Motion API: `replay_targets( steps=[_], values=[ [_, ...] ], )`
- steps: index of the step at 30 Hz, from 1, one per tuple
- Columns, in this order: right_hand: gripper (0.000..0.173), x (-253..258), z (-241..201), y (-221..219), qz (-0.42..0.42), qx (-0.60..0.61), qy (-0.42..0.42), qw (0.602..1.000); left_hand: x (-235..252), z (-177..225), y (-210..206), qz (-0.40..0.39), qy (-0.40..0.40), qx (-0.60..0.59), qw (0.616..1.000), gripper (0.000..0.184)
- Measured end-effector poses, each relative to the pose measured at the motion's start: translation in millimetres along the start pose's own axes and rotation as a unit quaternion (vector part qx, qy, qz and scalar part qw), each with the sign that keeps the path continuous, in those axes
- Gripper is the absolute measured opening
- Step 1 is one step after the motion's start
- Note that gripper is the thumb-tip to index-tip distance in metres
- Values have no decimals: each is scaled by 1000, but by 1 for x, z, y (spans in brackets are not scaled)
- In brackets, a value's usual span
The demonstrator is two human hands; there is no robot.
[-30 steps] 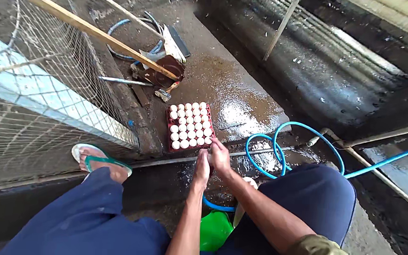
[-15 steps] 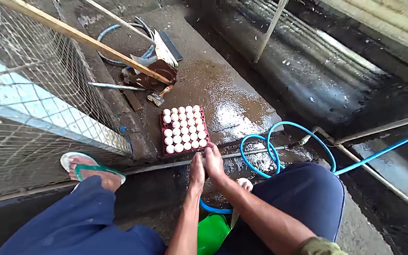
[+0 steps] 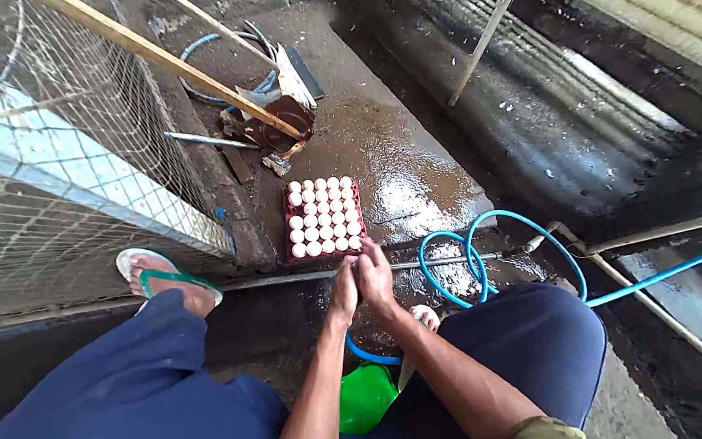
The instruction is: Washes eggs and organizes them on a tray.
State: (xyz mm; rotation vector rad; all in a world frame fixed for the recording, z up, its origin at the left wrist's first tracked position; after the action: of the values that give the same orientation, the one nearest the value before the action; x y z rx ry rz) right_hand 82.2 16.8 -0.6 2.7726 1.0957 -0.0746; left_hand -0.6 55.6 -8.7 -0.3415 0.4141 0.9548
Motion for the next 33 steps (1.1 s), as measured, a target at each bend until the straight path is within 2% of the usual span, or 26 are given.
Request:
replay_targets(
  steps=[2,4,6,8,9,11,13,14,16,18,20,22,24,25,27,29,31,33],
  values=[
    [44,4,9,3,23,25,-71,997,0,-3,0,6,23,23,999,51],
    [44,-6,1,-2,1,6,-36,999,1,1,0,34,-6,27,999,47],
    [44,-7,-2,-2,-16,10,-9,1000,-5,2,1,25,1,34,999,47],
    [44,8,7,2,17,47,-70,996,-4,0,-2,30,38,33,998,49],
    [45,10,7,2,22,48,-85,995,-3,1,-3,35,31,27,999,49],
    [50,-7,-1,-3,-1,18,-37,999,-5,5,0,46,-7,39,998,46],
    [53,-9,-1,-5,-7,10,-4,1000,-4,5,1,34,2,45,998,47],
    [51,0,3,-1,6,22,-26,999,-3,3,0,25,32,34,999,51],
    [48,10,8,1,32,39,-96,994,-2,2,-1,27,39,10,999,52],
    [47,-7,-1,-5,8,11,-54,998,-2,5,3,53,-1,6,999,49],
    [48,-13,1,-7,-2,8,-16,1000,-1,3,5,32,21,22,999,48],
    [42,8,14,-3,-9,63,-115,991,-1,-3,6,-16,90,26,995,51],
    [29,18,26,-5,-22,141,-248,958,-1,-7,1,-57,110,-19,992,43],
    [32,17,27,-8,-39,172,-279,944,0,-8,2,-76,105,-47,990,37],
    [39,15,18,-13,-69,177,-244,951,8,-5,11,-69,67,-58,994,31],
    [42,5,2,-14,-65,62,-121,989,11,0,18,-26,34,-41,998,37],
    [46,-7,-9,-14,-63,-13,-14,998,7,3,13,13,0,-39,999,44],
    [47,-1,-8,-11,-43,-18,-5,999,6,3,8,47,-32,-5,998,47]
  ],
)
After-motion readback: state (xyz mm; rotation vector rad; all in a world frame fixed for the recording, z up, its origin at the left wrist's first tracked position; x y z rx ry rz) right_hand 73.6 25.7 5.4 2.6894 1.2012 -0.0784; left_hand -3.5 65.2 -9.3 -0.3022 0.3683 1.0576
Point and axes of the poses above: each hand's wrist, its own x-axis towards the middle knuckle, its own y-axis out of the back of the hand, z = x × y, the point moved 6 cm from there along x, towards the middle knuckle, and after that the axes turned 10 degrees about y, right-handed, at the moved point
